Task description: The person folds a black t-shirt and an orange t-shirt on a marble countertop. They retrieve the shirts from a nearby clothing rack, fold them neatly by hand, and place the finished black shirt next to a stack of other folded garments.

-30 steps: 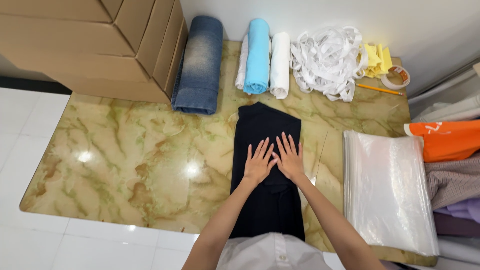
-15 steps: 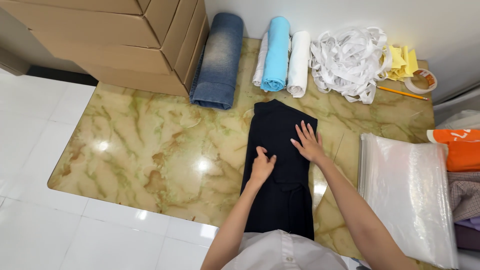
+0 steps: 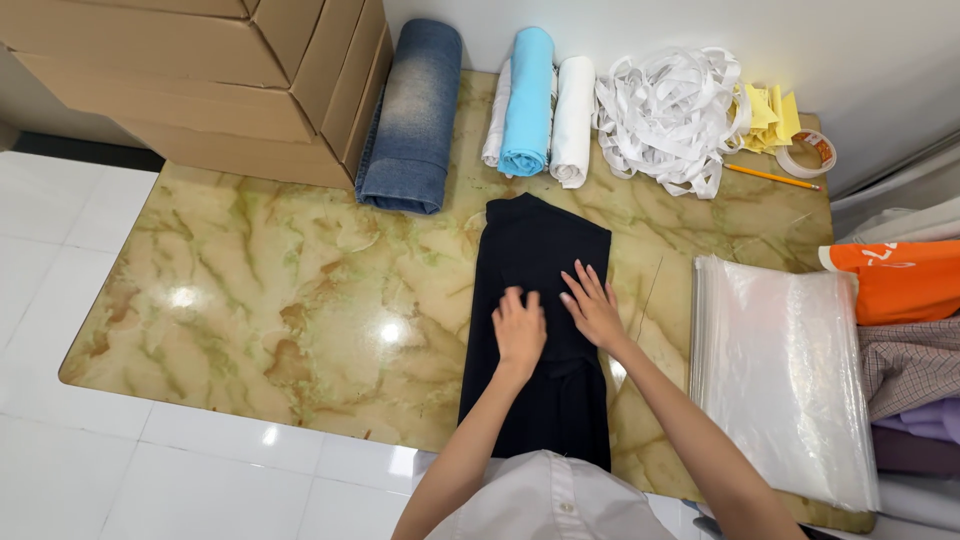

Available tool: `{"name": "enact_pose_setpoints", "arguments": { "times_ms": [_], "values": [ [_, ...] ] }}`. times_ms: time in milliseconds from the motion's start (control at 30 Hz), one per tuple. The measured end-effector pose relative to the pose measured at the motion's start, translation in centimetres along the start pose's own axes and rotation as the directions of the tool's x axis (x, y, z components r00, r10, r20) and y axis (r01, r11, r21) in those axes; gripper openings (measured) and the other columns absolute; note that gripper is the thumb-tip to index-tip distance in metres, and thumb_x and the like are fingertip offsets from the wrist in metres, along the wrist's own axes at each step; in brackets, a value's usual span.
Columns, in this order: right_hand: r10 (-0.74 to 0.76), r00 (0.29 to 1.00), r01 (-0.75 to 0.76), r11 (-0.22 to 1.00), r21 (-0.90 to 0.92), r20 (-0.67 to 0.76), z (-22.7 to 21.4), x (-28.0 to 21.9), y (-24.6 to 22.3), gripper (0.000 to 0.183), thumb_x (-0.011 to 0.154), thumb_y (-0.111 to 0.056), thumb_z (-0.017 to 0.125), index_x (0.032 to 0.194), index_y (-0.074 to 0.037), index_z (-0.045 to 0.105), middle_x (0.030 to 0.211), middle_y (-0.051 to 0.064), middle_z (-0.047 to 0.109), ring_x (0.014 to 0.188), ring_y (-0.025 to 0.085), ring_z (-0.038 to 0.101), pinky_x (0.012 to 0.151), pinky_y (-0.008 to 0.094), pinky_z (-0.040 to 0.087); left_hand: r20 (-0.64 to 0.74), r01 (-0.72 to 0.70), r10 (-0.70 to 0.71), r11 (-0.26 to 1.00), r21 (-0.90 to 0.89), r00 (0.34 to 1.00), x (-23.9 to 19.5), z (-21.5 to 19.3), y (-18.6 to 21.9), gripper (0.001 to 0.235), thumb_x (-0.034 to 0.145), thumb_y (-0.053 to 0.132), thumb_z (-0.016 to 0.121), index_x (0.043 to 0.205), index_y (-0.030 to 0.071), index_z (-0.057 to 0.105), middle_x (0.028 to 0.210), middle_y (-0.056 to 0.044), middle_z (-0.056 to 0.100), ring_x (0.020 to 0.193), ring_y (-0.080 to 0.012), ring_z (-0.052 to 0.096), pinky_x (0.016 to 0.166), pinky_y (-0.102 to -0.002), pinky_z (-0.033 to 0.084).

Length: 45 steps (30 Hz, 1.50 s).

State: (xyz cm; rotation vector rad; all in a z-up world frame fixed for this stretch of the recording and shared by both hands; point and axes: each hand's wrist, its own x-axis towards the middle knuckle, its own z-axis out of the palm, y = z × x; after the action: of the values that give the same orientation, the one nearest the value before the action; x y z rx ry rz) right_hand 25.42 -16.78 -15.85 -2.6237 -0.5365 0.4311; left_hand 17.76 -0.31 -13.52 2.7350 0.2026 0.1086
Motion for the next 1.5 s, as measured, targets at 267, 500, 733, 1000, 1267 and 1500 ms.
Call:
{"name": "enact_pose_setpoints", "arguments": {
  "times_ms": [267, 500, 733, 1000, 1267, 1500],
  "values": [
    [0.074, 0.997, -0.073, 0.977, -0.201, -0.003, -1.2, 1.8, 0.0, 0.061, 0.108, -0.049, 0.025, 0.164, -0.031, 0.008, 0.173, 0.000, -0.006, 0.157, 0.026, -0.001, 0.123, 0.060, 0.009, 0.384, -0.279, 0.247, 0.960, 0.028, 0.890, 2.1, 0.6, -0.7, 0.064, 0.106, 0.060, 0.016, 0.162, 0.030, 0.018, 0.172, -0.007, -0.003, 0.158, -0.0245, -0.004, 0.124, -0.057, -0.007],
    [0.169, 0.985, -0.157, 0.951, -0.265, 0.025, -1.4, 7.0, 2.8, 0.078, 0.103, -0.066, 0.018, 0.164, -0.021, 0.000, 0.171, 0.008, -0.017, 0.157, 0.030, -0.008, 0.124, 0.062, 0.005, 0.342, -0.213, 0.195, 0.977, 0.016, 0.919, 3.5, 0.9, -1.7, 0.068, 0.105, 0.062, 0.016, 0.163, 0.027, 0.016, 0.172, -0.012, -0.003, 0.158, -0.0262, -0.001, 0.125, -0.058, -0.001],
    [0.455, 0.823, -0.321, 0.867, 0.381, -0.340, -0.8, 9.4, 8.6, 0.079, 0.085, -0.042, 0.080, 0.144, -0.003, 0.043, 0.148, 0.020, 0.026, 0.143, 0.041, 0.035, 0.116, 0.054, 0.038, -0.033, 0.096, -0.116, 0.922, -0.375, 0.993, 12.9, -0.8, -10.6, 0.052, 0.096, 0.027, 0.063, 0.138, 0.000, 0.049, 0.142, -0.028, 0.045, 0.116, -0.0498, 0.061, 0.093, -0.060, 0.055],
    [0.474, 0.818, -0.508, 0.330, 0.795, 0.326, -3.3, 10.7, 9.9, 0.054, 0.086, -0.023, 0.079, 0.132, -0.002, 0.059, 0.064, -0.003, 0.055, 0.054, 0.012, 0.050, 0.052, 0.027, 0.042, 0.598, 0.589, -0.162, -0.105, -0.801, 0.785, 19.3, -3.9, -8.6, 0.093, 0.090, 0.013, 0.077, 0.151, -0.015, 0.012, 0.157, -0.037, 0.014, 0.103, -0.0469, 0.069, 0.092, -0.042, 0.064],
    [0.433, 0.858, -0.409, 0.251, 0.877, 0.276, -7.8, 6.3, 4.5, 0.049, 0.090, -0.019, 0.071, 0.134, -0.005, 0.053, 0.101, 0.014, 0.076, 0.076, 0.014, 0.072, 0.061, 0.022, 0.052, 0.511, 0.494, -0.108, -0.151, -0.856, 0.853, 20.4, -0.3, -10.2, 0.061, 0.085, -0.008, 0.070, 0.139, -0.013, 0.042, 0.130, -0.026, 0.047, 0.108, -0.0439, 0.068, 0.097, -0.044, 0.060],
    [0.387, 0.914, -0.250, 0.298, 0.921, 0.123, -5.6, 2.6, 4.1, 0.049, 0.092, -0.017, 0.071, 0.139, -0.013, 0.056, 0.083, 0.009, 0.073, 0.064, 0.009, 0.060, 0.061, 0.021, 0.050, 0.541, 0.527, 0.050, 0.166, -0.833, 0.839, 16.0, -2.5, -12.3, 0.051, 0.084, -0.006, 0.066, 0.131, 0.010, 0.058, 0.128, -0.010, 0.048, 0.114, -0.0306, 0.063, 0.096, -0.048, 0.060]
  ]
}}
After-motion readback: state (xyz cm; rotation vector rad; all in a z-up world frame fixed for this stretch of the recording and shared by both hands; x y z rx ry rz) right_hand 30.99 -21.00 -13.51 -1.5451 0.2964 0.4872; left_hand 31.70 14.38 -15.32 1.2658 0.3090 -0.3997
